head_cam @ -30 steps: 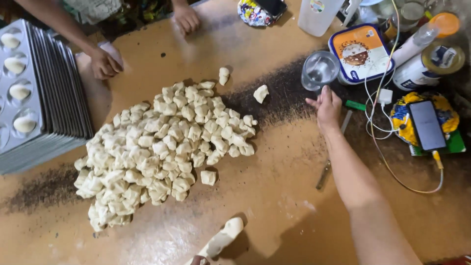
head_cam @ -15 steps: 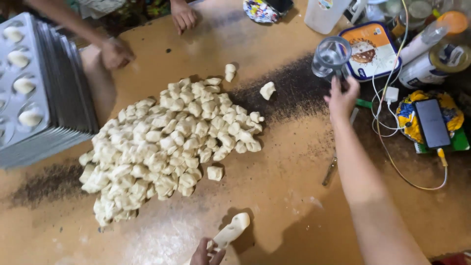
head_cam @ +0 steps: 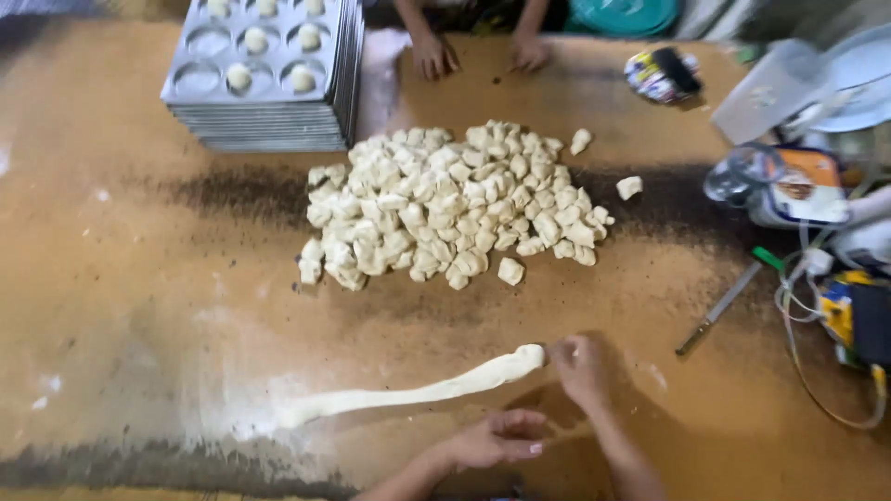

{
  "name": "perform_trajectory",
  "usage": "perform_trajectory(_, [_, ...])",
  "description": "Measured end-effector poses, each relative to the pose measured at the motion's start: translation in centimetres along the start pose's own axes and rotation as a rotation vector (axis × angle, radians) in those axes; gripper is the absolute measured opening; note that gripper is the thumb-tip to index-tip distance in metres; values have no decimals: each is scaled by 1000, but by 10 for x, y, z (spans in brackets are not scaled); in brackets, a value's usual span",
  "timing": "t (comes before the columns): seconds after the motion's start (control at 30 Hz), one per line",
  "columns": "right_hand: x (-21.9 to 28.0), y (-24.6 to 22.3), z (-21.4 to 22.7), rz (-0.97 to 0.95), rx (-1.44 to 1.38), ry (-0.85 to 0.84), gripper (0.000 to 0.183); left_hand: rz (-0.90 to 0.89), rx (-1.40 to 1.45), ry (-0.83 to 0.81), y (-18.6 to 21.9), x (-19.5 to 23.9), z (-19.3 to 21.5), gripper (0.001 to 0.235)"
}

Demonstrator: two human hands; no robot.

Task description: The person tears a long strip of dough into small pieces and places them into a pile. They then pick up individual pieces, roll them into balls, and place them into the cups of a metal muffin tray. The person repeats this process, filling multiple trays with dough balls.

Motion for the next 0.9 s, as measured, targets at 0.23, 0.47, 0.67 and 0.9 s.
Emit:
perform_trajectory(0.23, [7, -13, -55, -76, 85, -102, 42, -135, -278, 215, 7, 43, 50, 66])
perform_trajectory(0.47, [48, -69, -38, 423, -557, 234, 34, -334, -915, 603, 86, 118, 50, 75])
perform_trajectory(0.67, [122, -176, 47, 890, -1025, 292, 27, -725, -762, 642, 64, 43, 19, 30])
perform_trajectory(0.9, [96, -175, 31, 794, -1163, 99, 30, -855, -554, 462, 38, 46, 32, 62])
Point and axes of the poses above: each hand's wrist, its own x-axis away from the middle knuckle, its own z-axis out of the back of the hand, y = z × x, the point moved 4 cm from there along -x, towards the middle knuckle, and after that the axes turned 7 degrees about z, right-handed, at the moved point
